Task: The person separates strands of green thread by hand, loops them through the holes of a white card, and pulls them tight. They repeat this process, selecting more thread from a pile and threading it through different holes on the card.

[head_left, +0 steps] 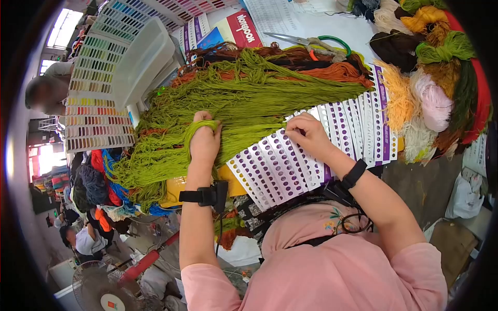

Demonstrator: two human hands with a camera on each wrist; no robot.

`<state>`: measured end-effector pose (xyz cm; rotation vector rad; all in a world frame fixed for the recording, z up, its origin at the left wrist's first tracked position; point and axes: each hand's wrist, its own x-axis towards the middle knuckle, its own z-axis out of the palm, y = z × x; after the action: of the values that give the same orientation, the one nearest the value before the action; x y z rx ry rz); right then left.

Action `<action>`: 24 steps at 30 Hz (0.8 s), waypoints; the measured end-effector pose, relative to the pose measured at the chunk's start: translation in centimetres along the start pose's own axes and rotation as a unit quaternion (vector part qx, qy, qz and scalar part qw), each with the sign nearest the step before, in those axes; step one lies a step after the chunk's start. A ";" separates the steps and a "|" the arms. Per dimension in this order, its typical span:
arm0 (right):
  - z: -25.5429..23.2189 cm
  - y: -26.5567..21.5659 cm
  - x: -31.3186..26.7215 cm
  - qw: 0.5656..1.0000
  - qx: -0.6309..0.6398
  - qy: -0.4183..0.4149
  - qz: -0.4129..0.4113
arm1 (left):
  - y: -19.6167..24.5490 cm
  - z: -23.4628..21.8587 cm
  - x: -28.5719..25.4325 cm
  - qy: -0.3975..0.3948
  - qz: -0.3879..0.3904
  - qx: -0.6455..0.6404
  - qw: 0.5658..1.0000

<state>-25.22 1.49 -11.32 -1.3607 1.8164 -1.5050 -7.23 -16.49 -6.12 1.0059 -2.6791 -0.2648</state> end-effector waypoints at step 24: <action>0.0 -2.8 -0.6 0.998 0.051 -0.027 -0.009 | 4.5 -7.9 -14.6 0.046 -0.376 -0.779 0.499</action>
<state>-23.77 2.19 -8.99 -1.3600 1.6756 -1.5337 3.05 -4.07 -0.10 1.0929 -0.6581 -2.0753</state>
